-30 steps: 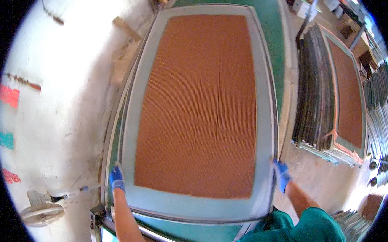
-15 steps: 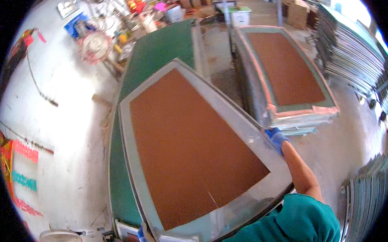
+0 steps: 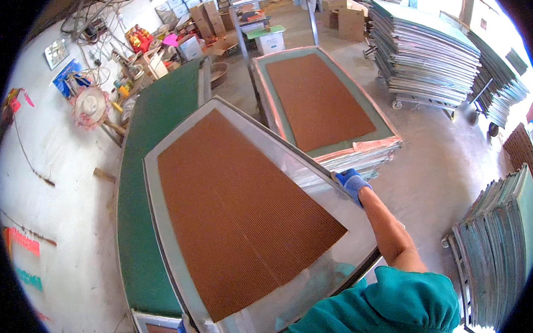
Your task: The person repeatedly picks up rectangular frames and places them onto a conveyor belt. They then pick up small brown rectangular pieces and arrange them inside the frames. The person continues this cycle of placing frames and arranging pieces throughout the video.
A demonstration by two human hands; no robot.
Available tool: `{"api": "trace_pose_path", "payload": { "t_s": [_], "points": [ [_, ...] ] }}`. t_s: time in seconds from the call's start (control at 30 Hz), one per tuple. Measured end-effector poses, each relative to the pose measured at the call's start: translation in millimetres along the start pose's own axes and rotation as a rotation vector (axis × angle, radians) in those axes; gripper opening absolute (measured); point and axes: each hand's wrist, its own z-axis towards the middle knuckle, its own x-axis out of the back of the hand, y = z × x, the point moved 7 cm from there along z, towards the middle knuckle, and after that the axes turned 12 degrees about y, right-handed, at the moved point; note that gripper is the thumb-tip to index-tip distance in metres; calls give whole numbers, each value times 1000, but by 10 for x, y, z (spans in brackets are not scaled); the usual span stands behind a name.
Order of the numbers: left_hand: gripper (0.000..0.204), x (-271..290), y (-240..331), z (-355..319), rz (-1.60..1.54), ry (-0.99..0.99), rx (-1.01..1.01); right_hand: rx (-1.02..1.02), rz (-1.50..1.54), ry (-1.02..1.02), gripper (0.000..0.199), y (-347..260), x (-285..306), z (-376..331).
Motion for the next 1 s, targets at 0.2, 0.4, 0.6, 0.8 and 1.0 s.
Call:
{"api": "trace_pose_path", "payload": {
  "t_s": [0.2,0.4,0.6,0.8,1.0],
  "points": [
    [38,-1625,306,12,-22,-146,-77,-109,234,138,37,241,872,791],
    [40,-4344,615,151,-35,-536,-96,-211,219,293,28,292,1886,2361],
    [36,-6553,997,59,47,-579,-112,-344,150,442,32,377,2670,4066],
    [27,-7680,922,47,80,-552,-17,-376,318,405,31,310,2888,5036],
    [34,-7776,-236,378,69,-552,255,-266,-132,440,43,790,2837,5291]
  ]
}}
